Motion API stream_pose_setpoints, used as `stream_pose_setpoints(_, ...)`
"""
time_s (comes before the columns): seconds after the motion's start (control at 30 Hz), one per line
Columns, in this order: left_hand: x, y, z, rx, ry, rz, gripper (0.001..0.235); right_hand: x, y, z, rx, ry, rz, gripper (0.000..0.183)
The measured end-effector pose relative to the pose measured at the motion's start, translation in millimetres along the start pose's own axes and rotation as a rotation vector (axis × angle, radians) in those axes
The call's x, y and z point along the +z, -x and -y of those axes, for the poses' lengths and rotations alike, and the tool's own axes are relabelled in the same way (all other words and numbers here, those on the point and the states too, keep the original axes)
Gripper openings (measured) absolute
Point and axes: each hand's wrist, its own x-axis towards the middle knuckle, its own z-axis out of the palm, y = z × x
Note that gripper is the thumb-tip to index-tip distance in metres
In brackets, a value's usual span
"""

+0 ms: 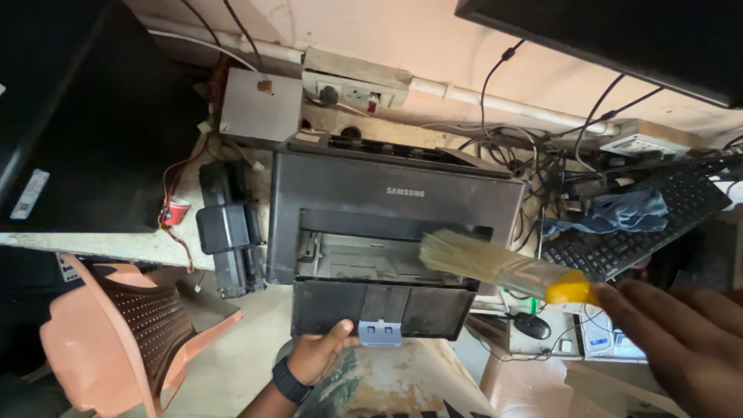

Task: The person opens the front cover of a Samsung laser printer, removes the paper tray, and uses a brush to sweep dust from the tray and the printer's interior. The person then reinserts the tray and closes the cover.

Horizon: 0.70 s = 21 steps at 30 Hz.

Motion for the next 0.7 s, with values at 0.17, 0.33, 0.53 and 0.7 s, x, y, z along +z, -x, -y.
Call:
stream_pose_setpoints(0.17,3.1,4.1,-10.8,-0.225,-0.135,-0.058,0.059,-41.2,-36.0,25.5,-0.166,0.104,0.001,0.075)
stream_pose_setpoints(0.33,-6.3,-0.9,-1.2,-0.248,-0.350,-0.169,0.066,-67.9,-56.2,51.3,-0.139,0.161,0.261,0.070)
stream_pose_setpoints(0.53,-3.3,-3.8,-5.6,-0.252,-0.537,-0.216,0.081,-66.8,-54.9,60.3,-0.320,0.083,0.232,0.068)
stream_pose_setpoints(0.7,10.4,-0.7,-19.5,-0.177,-0.388,-0.128,0.068,-40.6,-28.8,40.4,-0.100,0.109,0.323,0.076)
